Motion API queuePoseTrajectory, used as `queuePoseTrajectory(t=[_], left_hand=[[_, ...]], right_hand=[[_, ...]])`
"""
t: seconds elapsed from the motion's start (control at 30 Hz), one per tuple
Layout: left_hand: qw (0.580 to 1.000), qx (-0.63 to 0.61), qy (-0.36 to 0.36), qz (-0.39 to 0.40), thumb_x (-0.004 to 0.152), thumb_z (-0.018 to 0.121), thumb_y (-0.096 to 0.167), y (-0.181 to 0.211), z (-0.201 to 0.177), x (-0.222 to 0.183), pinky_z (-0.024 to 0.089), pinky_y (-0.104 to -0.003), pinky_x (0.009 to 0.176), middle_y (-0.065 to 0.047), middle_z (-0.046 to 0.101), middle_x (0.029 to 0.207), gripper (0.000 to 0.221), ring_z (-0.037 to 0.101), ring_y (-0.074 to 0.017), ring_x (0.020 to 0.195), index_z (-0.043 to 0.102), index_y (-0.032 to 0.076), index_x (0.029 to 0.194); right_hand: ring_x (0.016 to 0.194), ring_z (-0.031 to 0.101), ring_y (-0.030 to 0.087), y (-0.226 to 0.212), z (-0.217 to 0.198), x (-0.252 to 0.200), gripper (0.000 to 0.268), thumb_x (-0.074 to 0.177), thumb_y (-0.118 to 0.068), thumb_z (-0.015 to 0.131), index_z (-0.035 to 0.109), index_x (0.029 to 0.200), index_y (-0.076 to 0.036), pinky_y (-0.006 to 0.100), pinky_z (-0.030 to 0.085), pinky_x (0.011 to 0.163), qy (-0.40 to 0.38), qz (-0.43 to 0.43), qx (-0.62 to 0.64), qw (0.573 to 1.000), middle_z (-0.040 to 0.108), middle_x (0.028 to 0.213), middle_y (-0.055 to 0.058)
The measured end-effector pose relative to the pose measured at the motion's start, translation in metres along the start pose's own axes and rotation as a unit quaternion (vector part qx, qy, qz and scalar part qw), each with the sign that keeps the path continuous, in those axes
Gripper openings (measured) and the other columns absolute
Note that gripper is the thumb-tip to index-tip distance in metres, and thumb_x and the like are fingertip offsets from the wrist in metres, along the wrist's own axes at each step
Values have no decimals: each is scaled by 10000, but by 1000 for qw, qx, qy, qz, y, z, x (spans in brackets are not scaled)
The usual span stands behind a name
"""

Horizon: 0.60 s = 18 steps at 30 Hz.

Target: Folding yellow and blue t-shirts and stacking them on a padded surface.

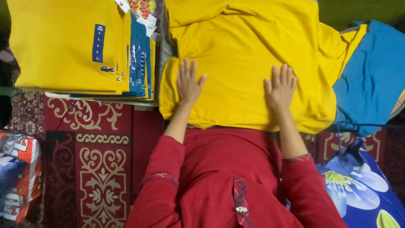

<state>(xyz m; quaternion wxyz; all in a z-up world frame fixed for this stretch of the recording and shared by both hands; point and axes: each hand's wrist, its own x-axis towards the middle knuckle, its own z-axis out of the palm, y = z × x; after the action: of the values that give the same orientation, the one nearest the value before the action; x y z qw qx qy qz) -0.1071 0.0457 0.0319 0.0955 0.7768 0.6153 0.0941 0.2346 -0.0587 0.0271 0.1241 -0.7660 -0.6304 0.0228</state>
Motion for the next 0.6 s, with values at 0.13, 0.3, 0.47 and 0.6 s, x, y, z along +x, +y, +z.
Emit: queuePoseTrajectory(t=[0.13, 0.3, 0.47, 0.6], left_hand=[[995, 38, 1, -89, 1107, 429, 509, -53, -3, 3, 137, -508, 1282, -166, 171, 1709, 687, 163, -324, 1585, 262, 117, 1646], [924, -41, 198, -324, 1074, 409, 623, -93, 51, 2, 400, -508, 914, -115, 514, 1298, 683, 504, -334, 1106, 313, 186, 1590], [953, -76, 172, -239, 1002, 552, 598, -88, -4, -16, 457, -442, 669, -109, 590, 906, 465, 609, -339, 813, 566, 152, 1135], [943, -248, 95, -201, 1079, 441, 644, -109, -8, -30, 417, -289, 432, -121, 659, 697, 493, 615, -220, 477, 451, 167, 1200]], right_hand=[[1542, 232, 397, 15, 0, -3, 605, 1125, -504, 399, 385, 1643, -191, 590, 128, 1216, -4, 20, 12, 1000, 319, 1676, 195], [1558, 200, 364, 11, 0, -2, 609, 1121, -526, 371, 378, 1641, -209, 565, 79, 1231, -16, 53, 13, 998, 312, 1686, 161], [1564, 183, 351, 13, 3, -2, 618, 1121, -552, 352, 377, 1639, -217, 553, 58, 1236, -20, 57, 21, 998, 297, 1694, 146], [1572, 162, 329, 13, 3, -2, 622, 1122, -565, 339, 374, 1642, -225, 535, 31, 1241, -28, 70, 31, 997, 280, 1704, 126]])
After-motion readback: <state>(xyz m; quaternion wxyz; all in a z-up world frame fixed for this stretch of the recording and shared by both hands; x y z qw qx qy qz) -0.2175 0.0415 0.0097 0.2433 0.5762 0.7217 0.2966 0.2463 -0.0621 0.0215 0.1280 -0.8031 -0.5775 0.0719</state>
